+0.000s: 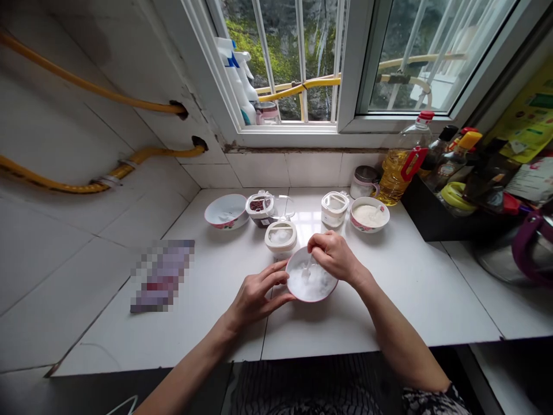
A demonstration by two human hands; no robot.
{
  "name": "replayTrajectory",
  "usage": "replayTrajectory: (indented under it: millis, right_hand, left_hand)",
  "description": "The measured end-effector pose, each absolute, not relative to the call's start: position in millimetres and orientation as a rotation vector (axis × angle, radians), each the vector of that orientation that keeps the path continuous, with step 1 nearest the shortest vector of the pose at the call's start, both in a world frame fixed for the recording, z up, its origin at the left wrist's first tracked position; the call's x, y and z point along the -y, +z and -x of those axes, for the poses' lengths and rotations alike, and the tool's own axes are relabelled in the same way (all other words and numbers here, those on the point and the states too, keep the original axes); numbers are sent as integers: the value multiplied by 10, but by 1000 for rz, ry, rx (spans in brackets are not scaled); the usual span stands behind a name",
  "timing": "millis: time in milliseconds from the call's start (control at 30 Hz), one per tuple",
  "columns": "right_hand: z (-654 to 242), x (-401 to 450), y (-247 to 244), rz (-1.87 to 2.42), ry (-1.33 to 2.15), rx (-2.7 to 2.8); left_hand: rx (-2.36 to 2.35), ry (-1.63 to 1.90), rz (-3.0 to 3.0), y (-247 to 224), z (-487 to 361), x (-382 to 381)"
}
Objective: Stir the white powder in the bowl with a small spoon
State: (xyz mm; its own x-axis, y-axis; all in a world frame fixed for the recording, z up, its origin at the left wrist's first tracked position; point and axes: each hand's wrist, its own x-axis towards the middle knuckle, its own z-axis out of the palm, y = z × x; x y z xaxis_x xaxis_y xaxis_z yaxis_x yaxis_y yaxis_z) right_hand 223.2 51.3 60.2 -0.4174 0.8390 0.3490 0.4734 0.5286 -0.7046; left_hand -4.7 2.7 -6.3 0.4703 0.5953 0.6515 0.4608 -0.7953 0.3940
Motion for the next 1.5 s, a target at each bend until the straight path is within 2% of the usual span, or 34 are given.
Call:
replayTrajectory:
  millis: [133,433,1000,1233,1400,1500]
  right_hand:
    - [-2152,-479,580,1043,813,2073]
    - [-2238,-537,601,1113,1201,1666]
    - [-2236,-667,555,1172,1388,1283]
    - [-2078,-610,545,1050,1000,1312]
    - [-1999,-534,520,998,382,1797]
    - [-2013,-519,534,890,142,2062]
  left_hand:
    - [-915,1226,-2529,-62,47,-26]
    - [-920,1220,-2535,-77,52,-29]
    - [-921,1254,-2554,-42,26,-29]
    - [-969,1244,-2563,-46,28,-31]
    - [-973,1250,-2563,-49,27,-20]
    - [-973,1259,-2575,-41,26,-18]
